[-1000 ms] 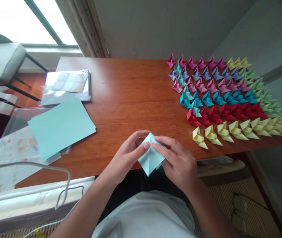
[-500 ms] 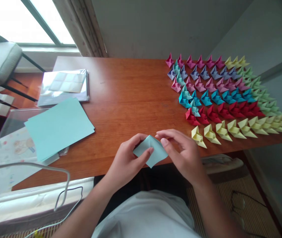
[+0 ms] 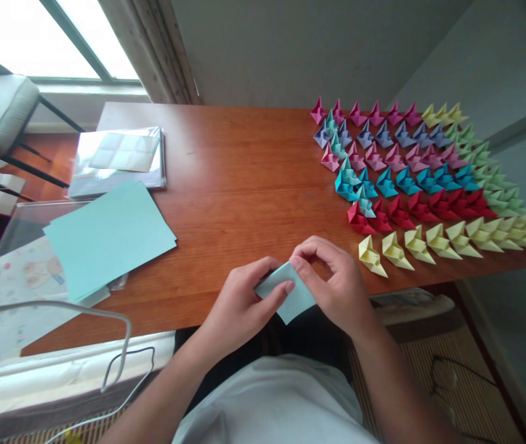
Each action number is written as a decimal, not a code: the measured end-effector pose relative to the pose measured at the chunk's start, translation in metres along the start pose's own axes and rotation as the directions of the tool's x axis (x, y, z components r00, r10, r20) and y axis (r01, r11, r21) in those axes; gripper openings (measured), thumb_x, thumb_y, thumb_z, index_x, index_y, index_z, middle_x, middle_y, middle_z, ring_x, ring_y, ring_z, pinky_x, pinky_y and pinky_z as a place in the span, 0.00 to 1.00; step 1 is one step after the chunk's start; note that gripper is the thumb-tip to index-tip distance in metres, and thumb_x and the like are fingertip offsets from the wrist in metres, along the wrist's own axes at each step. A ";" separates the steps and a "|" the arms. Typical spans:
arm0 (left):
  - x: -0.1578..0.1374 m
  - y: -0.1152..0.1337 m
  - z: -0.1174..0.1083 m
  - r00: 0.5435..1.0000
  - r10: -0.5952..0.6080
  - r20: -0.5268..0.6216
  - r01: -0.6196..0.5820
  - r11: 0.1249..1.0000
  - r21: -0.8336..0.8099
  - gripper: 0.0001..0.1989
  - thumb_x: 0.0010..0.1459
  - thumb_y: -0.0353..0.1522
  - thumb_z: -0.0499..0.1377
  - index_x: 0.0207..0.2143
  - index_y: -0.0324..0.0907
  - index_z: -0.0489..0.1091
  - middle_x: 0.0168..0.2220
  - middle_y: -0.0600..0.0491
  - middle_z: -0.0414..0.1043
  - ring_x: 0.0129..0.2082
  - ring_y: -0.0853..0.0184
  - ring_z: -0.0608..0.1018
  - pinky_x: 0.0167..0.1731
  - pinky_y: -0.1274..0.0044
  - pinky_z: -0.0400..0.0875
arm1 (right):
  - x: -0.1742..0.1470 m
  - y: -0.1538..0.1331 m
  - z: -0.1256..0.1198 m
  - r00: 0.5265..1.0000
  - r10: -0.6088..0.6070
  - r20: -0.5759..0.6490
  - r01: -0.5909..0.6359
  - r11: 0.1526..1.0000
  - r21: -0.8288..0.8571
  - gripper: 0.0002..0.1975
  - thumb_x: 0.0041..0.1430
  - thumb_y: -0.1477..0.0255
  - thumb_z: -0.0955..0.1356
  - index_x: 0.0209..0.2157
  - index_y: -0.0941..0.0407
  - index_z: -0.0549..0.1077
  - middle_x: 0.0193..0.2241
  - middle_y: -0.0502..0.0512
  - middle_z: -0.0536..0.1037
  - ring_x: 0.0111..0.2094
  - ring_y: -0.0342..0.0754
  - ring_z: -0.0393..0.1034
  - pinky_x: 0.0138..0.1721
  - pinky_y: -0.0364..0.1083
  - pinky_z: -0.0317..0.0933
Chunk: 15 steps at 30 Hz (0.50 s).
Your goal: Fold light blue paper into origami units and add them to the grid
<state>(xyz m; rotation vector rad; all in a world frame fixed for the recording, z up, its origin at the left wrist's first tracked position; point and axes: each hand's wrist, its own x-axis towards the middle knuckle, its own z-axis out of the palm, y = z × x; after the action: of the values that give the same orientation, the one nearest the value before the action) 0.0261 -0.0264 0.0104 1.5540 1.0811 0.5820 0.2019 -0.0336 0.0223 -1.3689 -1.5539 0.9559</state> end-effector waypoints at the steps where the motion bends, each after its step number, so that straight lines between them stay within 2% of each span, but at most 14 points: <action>1: 0.000 0.000 0.000 1.000 0.002 0.014 -0.002 1.000 -0.010 0.12 0.64 0.39 0.58 0.31 0.40 0.68 0.25 0.59 0.64 0.25 0.73 0.65 0.26 0.81 0.60 | 0.000 0.001 0.000 1.000 0.018 0.002 -0.018 1.000 0.023 0.08 0.65 0.71 0.67 0.30 0.54 0.71 0.29 0.50 0.73 0.32 0.45 0.68 0.35 0.45 0.64; 6: 0.000 -0.002 -0.002 0.998 0.004 0.059 -0.001 0.999 -0.043 0.16 0.66 0.39 0.56 0.27 0.40 0.66 0.23 0.59 0.61 0.24 0.73 0.63 0.25 0.80 0.58 | 0.001 0.007 -0.001 0.993 0.107 0.052 -0.111 0.989 0.097 0.08 0.65 0.66 0.67 0.33 0.54 0.73 0.30 0.51 0.75 0.34 0.46 0.71 0.36 0.44 0.67; 10: 0.000 -0.002 -0.004 0.996 -0.002 0.085 0.006 0.999 -0.044 0.17 0.67 0.40 0.55 0.27 0.39 0.66 0.23 0.59 0.60 0.24 0.73 0.62 0.25 0.79 0.56 | 0.001 0.011 -0.006 0.976 0.168 0.141 -0.182 0.979 0.093 0.08 0.64 0.65 0.68 0.34 0.54 0.75 0.29 0.51 0.77 0.31 0.46 0.73 0.31 0.42 0.67; 15: 0.000 -0.001 -0.006 0.993 -0.015 0.116 0.023 0.998 -0.065 0.19 0.67 0.41 0.53 0.25 0.40 0.61 0.22 0.60 0.56 0.22 0.75 0.60 0.24 0.79 0.54 | 0.004 0.013 -0.010 0.962 0.210 0.175 -0.232 0.965 0.122 0.09 0.64 0.64 0.69 0.33 0.55 0.75 0.29 0.50 0.78 0.29 0.44 0.73 0.27 0.40 0.64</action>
<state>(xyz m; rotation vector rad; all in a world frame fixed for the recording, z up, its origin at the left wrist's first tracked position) 0.0208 -0.0233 0.0110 1.4997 0.9784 0.5036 0.2156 -0.0283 0.0145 -1.4133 -1.4375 1.3179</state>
